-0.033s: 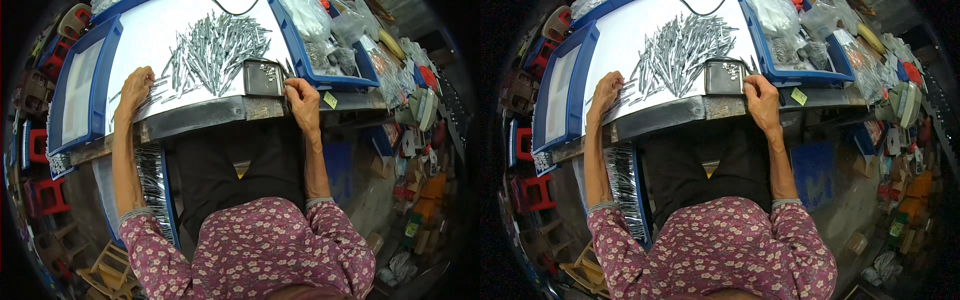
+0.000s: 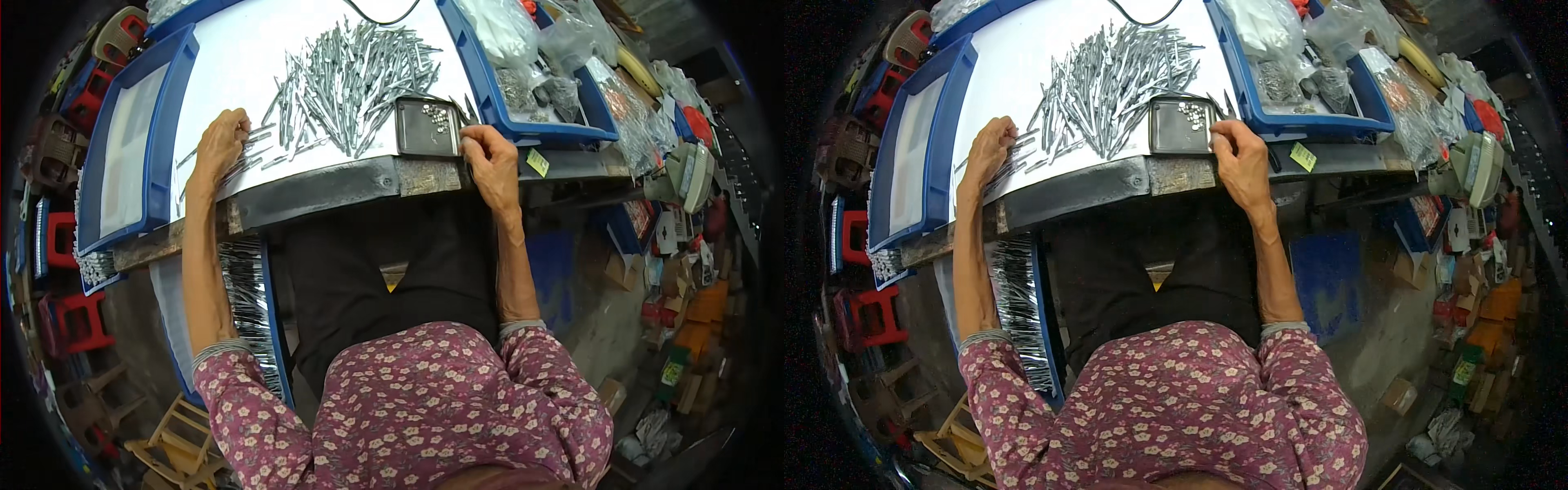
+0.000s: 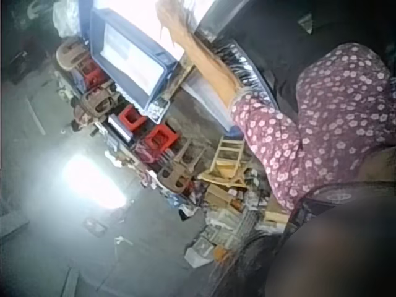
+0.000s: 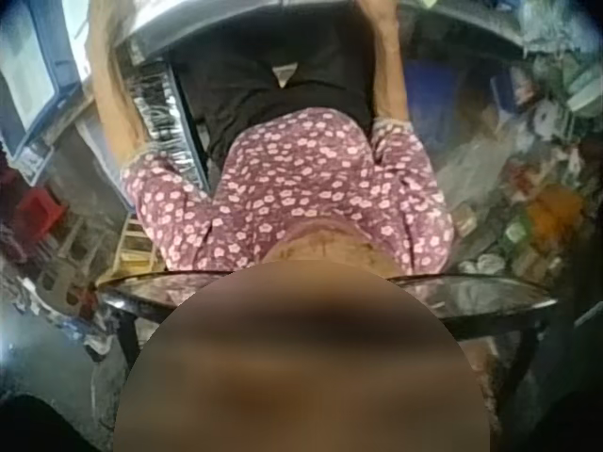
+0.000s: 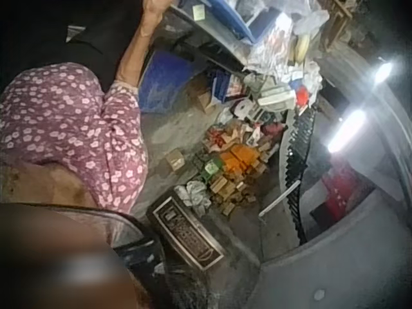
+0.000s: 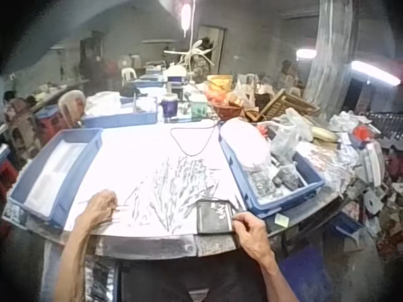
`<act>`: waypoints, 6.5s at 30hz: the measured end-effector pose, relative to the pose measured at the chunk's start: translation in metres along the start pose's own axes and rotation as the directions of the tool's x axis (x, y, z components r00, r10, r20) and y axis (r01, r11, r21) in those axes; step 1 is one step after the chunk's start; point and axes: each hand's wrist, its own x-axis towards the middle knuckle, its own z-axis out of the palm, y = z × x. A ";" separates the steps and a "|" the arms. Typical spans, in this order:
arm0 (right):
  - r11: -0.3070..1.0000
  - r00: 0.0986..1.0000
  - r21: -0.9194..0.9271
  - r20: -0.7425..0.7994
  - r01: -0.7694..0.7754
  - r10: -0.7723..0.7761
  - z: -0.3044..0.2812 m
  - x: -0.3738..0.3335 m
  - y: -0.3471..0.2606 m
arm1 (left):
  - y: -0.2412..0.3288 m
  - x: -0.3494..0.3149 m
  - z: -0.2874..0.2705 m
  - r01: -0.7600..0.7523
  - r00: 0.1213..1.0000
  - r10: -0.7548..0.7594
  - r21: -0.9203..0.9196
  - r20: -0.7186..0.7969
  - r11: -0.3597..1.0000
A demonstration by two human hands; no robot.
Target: The person is counting and sorting small metal pins at a workshop workbench.
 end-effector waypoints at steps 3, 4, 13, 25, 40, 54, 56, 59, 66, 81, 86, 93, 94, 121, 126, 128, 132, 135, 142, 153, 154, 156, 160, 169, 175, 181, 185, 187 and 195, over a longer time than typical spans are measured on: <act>0.990 0.997 -0.129 0.067 0.049 -0.041 0.007 0.009 0.010 | -0.010 -0.002 0.004 -0.059 0.998 0.058 0.032 0.021 0.998; 0.972 0.991 -0.214 0.118 0.093 -0.069 0.007 0.012 0.008 | -0.011 -0.003 0.005 -0.099 0.995 0.099 0.032 0.001 0.995; 0.888 0.948 -0.382 0.278 0.257 -0.155 0.014 0.025 0.017 | -0.006 -0.004 0.008 -0.135 0.976 0.115 -0.099 -0.186 0.986; 0.795 0.938 -0.548 0.338 0.259 -0.073 0.021 0.034 0.013 | 0.062 -0.020 -0.007 -0.128 0.902 -0.011 -0.291 -0.432 0.948; 0.713 0.927 -0.615 0.349 0.336 -0.136 0.031 0.034 0.015 | 0.145 -0.063 0.013 -0.181 0.933 -0.013 -0.500 -0.360 0.847; 0.983 0.973 0.135 0.212 -0.121 0.091 0.016 0.033 0.006 | 0.182 -0.072 0.061 0.187 0.978 -0.125 -0.965 0.166 0.182; 0.922 0.957 0.304 0.237 -0.238 0.169 0.018 0.030 0.001 | 0.184 -0.071 0.064 0.255 0.956 -0.135 -0.965 0.262 -0.064; 0.765 0.917 0.522 0.328 -0.377 0.228 0.017 0.028 0.002 | 0.189 -0.069 0.066 0.275 0.952 -0.108 -0.954 0.288 -0.123; 0.690 0.894 0.593 0.407 -0.414 0.186 0.023 0.024 0.002 | 0.189 -0.065 0.070 0.275 0.943 -0.133 -0.940 0.304 -0.201; 0.799 0.934 0.537 0.346 -0.271 0.085 0.042 -0.002 -0.027 | 0.202 -0.064 0.070 0.199 0.934 -0.298 -0.980 0.196 -0.020; 0.828 0.954 0.508 0.281 -0.236 0.099 0.046 -0.006 -0.032 | 0.201 -0.066 0.075 0.183 0.940 -0.300 -0.982 0.161 0.046; 0.874 0.964 0.454 0.260 -0.173 0.056 0.045 -0.010 -0.032 | 0.205 -0.069 0.074 0.153 0.946 -0.307 -0.978 0.104 0.140; 0.887 0.966 0.432 0.254 -0.162 0.053 0.046 -0.011 -0.032 | 0.206 -0.069 0.073 0.152 0.946 -0.307 -0.978 0.103 0.140; 0.945 0.992 0.326 0.130 -0.034 -0.009 0.052 -0.021 -0.039 | 0.203 -0.077 0.082 0.014 0.928 -0.347 -0.918 -0.135 0.395; 0.957 0.995 0.289 0.098 -0.004 -0.026 0.053 -0.023 -0.039 | 0.204 -0.077 0.083 -0.004 0.924 -0.354 -0.931 -0.143 0.365; 0.946 0.994 0.323 0.105 -0.028 -0.006 0.052 -0.023 -0.039 | 0.206 -0.077 0.080 0.000 0.929 -0.349 -0.942 -0.125 0.337; 0.951 0.996 0.309 0.091 -0.004 -0.026 0.052 -0.024 -0.038 | 0.206 -0.078 0.081 0.013 0.938 -0.339 -0.968 -0.075 0.249; 0.935 0.995 0.353 0.100 -0.044 0.009 0.052 -0.025 -0.037 | 0.207 -0.079 0.082 0.013 0.938 -0.337 -0.966 -0.077 0.259; 0.822 0.975 0.529 0.179 -0.211 0.135 0.055 -0.025 -0.036 | 0.206 -0.077 0.084 -0.005 0.932 -0.319 -0.889 -0.170 0.459; 0.706 0.933 0.614 0.286 -0.354 0.220 0.043 -0.032 -0.056 | 0.205 -0.076 0.088 -0.010 0.908 -0.388 -0.935 -0.157 0.355; 0.753 0.942 0.575 0.277 -0.319 0.187 0.044 -0.032 -0.054 | 0.204 -0.078 0.087 -0.011 0.910 -0.384 -0.936 -0.155 0.351; 0.855 0.962 0.469 0.250 -0.221 0.112 0.044 -0.028 -0.043 | 0.200 -0.081 0.081 0.088 0.934 -0.356 -0.982 0.023 0.168; 0.999 0.999 -0.053 0.049 0.014 -0.012 0.030 0.006 -0.012 | 0.194 -0.082 0.082 0.143 0.941 -0.316 -0.988 0.117 0.057; 0.645 0.885 -0.609 0.265 0.461 -0.383 0.034 0.053 0.024 | 0.192 -0.085 0.078 0.177 0.939 -0.316 -0.977 0.132 0.118; 0.790 0.904 -0.440 0.211 0.427 -0.371 0.032 0.048 0.020 | 0.195 -0.084 0.078 0.188 0.934 -0.343 -0.953 0.098 0.238; 0.798 0.908 -0.434 0.187 0.418 -0.374 0.032 0.049 0.024 | 0.197 -0.085 0.078 0.162 0.942 -0.332 -0.919 0.036 0.359; 0.804 0.913 -0.432 0.199 0.409 -0.357 0.034 0.049 0.021 | 0.198 -0.086 0.076 0.157 0.943 -0.331 -0.919 0.031 0.361; 0.799 0.908 -0.433 0.237 0.418 -0.346 0.038 0.049 0.022 | 0.197 -0.087 0.077 0.154 0.943 -0.331 -0.922 0.030 0.356; 0.731 0.886 -0.501 0.274 0.463 -0.373 0.047 0.054 0.024 | 0.194 -0.089 0.084 0.076 0.950 -0.311 -0.947 -0.026 0.312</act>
